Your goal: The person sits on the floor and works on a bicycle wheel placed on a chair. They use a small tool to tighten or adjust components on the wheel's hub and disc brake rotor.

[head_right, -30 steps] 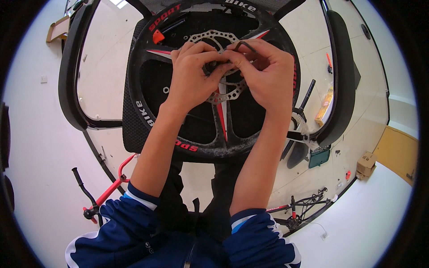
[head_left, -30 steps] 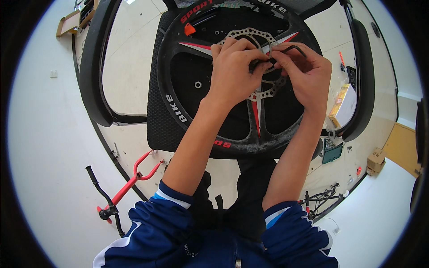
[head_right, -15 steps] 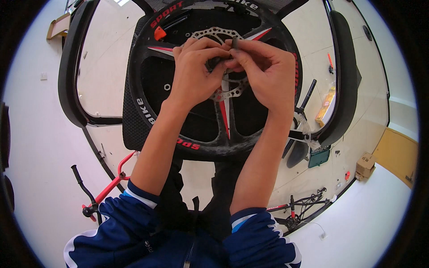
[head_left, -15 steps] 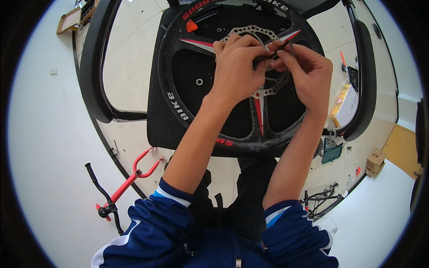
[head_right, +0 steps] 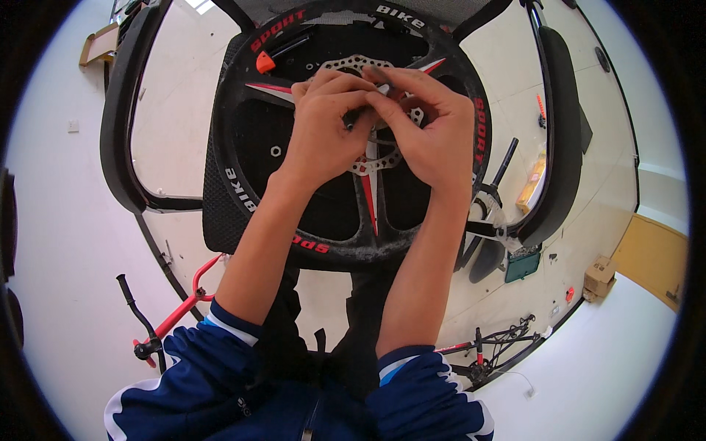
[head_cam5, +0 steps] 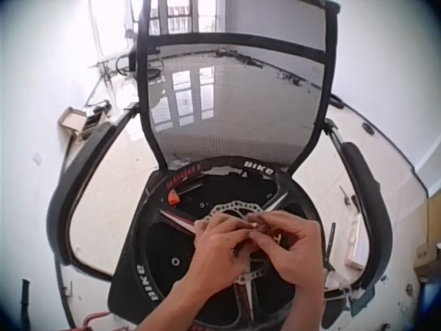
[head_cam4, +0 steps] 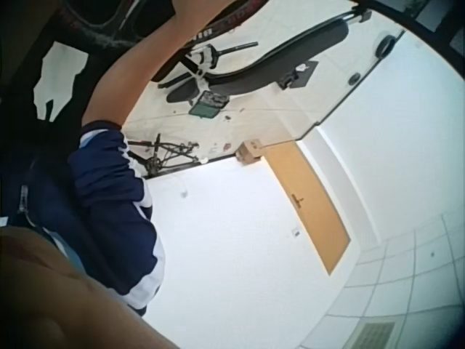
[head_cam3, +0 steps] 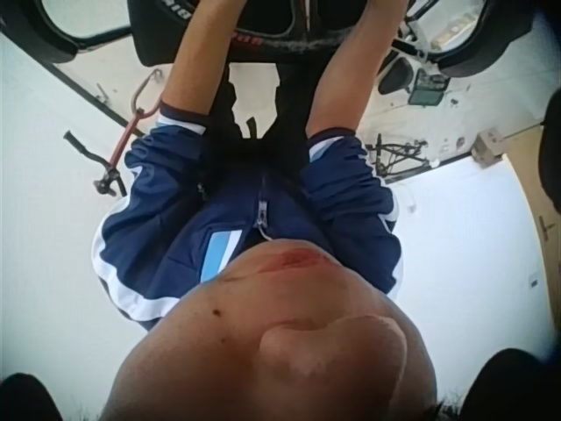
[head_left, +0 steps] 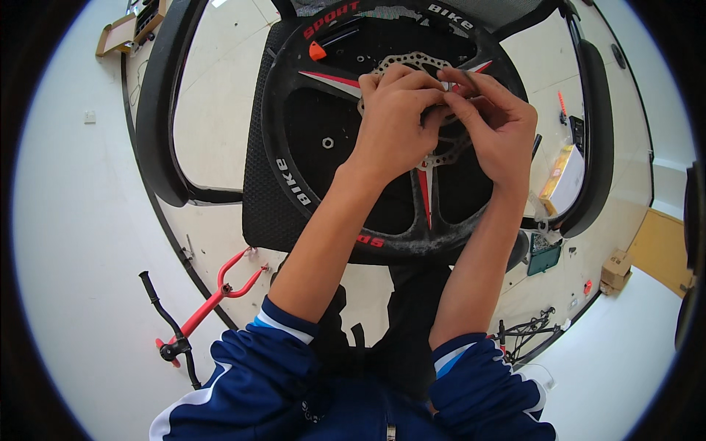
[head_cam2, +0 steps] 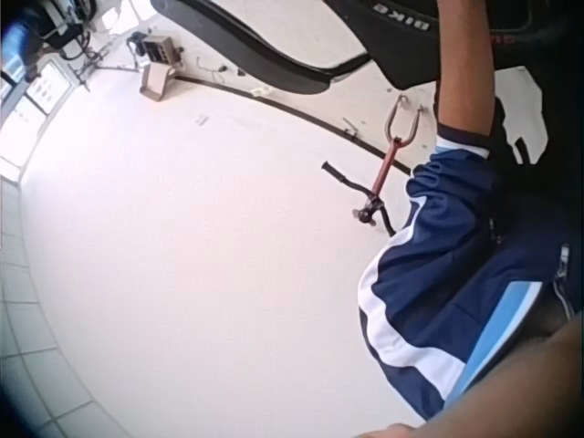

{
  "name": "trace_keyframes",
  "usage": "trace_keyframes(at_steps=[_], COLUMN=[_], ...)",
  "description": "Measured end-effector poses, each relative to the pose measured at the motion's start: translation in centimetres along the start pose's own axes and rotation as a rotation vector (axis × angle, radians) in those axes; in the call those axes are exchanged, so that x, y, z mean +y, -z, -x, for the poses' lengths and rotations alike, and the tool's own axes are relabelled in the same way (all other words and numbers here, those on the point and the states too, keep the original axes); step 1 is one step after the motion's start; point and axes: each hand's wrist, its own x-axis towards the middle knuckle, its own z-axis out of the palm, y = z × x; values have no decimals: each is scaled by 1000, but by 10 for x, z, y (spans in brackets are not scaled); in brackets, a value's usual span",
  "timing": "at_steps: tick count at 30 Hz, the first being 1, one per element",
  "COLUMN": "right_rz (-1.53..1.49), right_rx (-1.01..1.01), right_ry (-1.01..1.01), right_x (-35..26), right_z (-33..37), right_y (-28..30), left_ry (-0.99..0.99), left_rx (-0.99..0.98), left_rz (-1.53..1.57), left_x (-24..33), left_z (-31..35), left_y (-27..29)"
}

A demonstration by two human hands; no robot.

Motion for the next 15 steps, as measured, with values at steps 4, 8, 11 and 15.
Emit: trace_keyframes(at_steps=[4,8,11,15], right_rz=[42,155,203,-41], right_rx=[1,94,105,114], right_ry=[-107,-119,-121,-4], right_x=[-6,-6,-7,-6], right_z=[1,2,1,-3], right_y=[6,11,6,-3], left_ry=[-22,36,24,-36], left_rx=[16,-29,-46,-39], left_rz=[-22,-1,3,-41], left_x=[0,5,3,-2], left_z=[1,-3,-5,-4], left_y=[-2,4,6,2])
